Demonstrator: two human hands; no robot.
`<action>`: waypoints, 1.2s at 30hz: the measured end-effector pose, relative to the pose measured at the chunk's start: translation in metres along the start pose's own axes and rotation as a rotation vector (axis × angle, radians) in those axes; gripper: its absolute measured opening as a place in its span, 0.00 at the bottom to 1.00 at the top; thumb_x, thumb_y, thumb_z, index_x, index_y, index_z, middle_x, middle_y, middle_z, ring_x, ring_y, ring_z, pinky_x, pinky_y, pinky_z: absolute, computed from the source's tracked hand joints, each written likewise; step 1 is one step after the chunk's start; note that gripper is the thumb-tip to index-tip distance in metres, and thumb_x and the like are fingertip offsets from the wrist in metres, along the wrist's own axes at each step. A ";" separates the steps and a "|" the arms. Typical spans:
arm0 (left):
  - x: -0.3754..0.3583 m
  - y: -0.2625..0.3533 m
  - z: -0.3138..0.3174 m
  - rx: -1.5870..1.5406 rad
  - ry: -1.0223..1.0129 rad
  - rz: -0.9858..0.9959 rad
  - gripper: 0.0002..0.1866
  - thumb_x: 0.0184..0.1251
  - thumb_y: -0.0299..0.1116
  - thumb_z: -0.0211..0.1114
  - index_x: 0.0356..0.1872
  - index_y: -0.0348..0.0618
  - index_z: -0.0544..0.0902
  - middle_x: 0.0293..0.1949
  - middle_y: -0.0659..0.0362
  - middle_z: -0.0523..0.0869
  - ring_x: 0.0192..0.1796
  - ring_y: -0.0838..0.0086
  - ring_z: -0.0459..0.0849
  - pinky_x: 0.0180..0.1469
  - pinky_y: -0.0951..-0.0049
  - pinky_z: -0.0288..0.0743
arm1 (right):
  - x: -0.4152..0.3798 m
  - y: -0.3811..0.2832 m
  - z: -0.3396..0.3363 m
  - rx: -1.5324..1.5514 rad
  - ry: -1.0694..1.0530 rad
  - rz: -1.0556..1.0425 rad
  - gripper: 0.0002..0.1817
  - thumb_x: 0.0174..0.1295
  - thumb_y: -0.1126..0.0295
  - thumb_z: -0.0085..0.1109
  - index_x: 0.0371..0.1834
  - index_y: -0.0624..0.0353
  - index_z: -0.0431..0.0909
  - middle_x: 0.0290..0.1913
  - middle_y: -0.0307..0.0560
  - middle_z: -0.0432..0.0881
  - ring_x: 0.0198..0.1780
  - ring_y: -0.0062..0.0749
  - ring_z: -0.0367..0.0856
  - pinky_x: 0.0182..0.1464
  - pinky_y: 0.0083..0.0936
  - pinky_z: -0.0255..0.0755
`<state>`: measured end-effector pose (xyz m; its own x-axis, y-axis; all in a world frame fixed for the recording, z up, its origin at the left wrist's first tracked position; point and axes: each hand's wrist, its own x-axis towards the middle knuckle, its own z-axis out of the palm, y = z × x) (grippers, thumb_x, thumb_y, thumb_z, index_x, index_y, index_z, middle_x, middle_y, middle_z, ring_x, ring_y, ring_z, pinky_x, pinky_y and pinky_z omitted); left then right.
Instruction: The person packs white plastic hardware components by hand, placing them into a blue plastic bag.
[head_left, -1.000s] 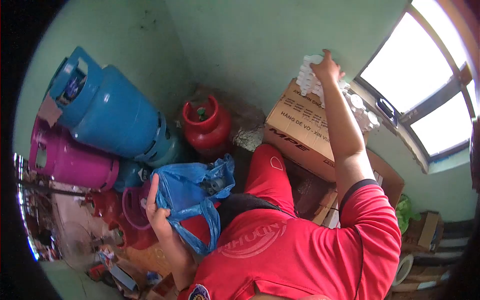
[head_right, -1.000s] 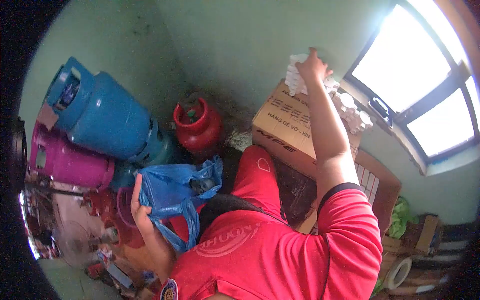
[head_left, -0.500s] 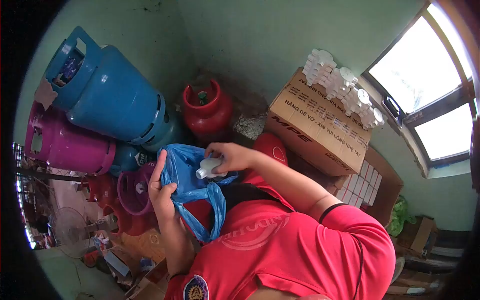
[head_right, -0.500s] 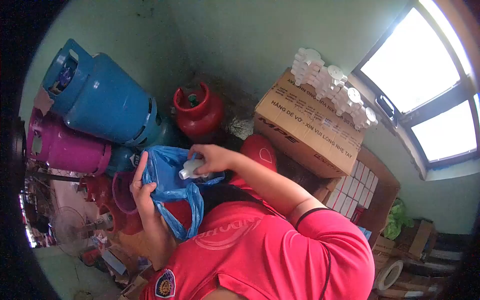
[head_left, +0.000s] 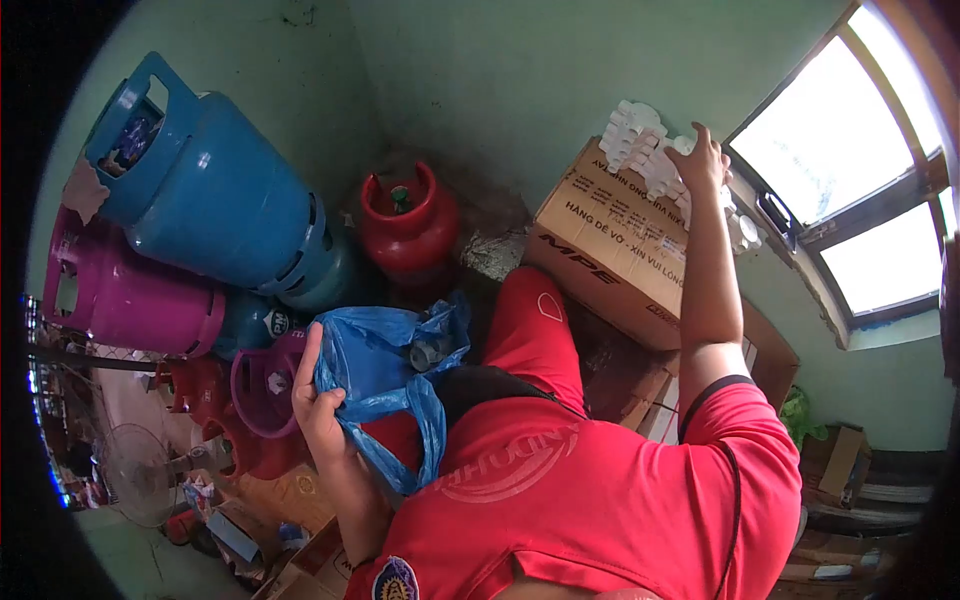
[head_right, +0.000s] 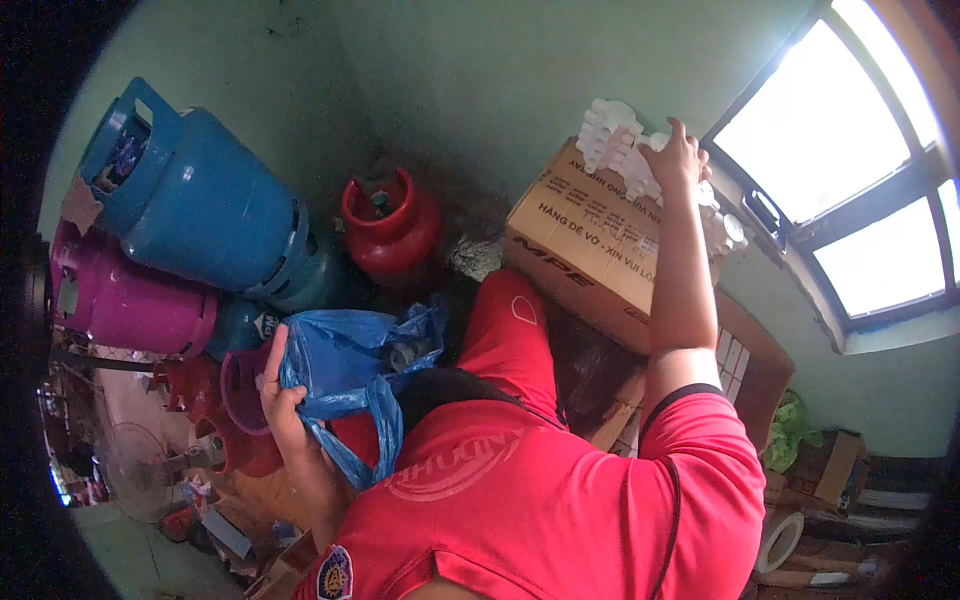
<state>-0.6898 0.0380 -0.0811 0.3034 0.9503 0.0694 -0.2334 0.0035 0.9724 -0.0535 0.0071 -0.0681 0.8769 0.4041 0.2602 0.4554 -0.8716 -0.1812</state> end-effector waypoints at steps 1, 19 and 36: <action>0.001 0.001 0.003 -0.007 0.000 0.010 0.46 0.44 0.26 0.53 0.75 0.27 0.70 0.67 0.48 0.80 0.61 0.71 0.82 0.67 0.72 0.74 | 0.005 0.007 -0.003 -0.053 -0.046 -0.016 0.48 0.50 0.40 0.76 0.76 0.32 0.67 0.71 0.46 0.76 0.73 0.56 0.69 0.69 0.59 0.65; 0.012 0.020 0.027 -0.011 0.031 -0.032 0.48 0.42 0.31 0.58 0.75 0.25 0.68 0.60 0.48 0.84 0.53 0.74 0.86 0.60 0.75 0.79 | -0.221 -0.123 -0.019 1.090 -1.026 -0.857 0.35 0.53 0.68 0.79 0.66 0.58 0.76 0.53 0.46 0.85 0.54 0.32 0.84 0.58 0.33 0.78; -0.034 0.145 -0.124 0.501 0.477 0.309 0.48 0.45 0.37 0.59 0.76 0.30 0.67 0.76 0.44 0.68 0.76 0.57 0.68 0.78 0.59 0.58 | -0.309 -0.158 0.176 0.843 -1.466 -0.674 0.40 0.65 0.45 0.70 0.74 0.54 0.69 0.67 0.50 0.79 0.64 0.36 0.78 0.57 0.37 0.77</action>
<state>-0.8481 0.0449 0.0299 -0.1670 0.9169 0.3624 0.2396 -0.3188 0.9170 -0.3693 0.0690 -0.2866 -0.2708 0.8833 -0.3827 0.2885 -0.3048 -0.9077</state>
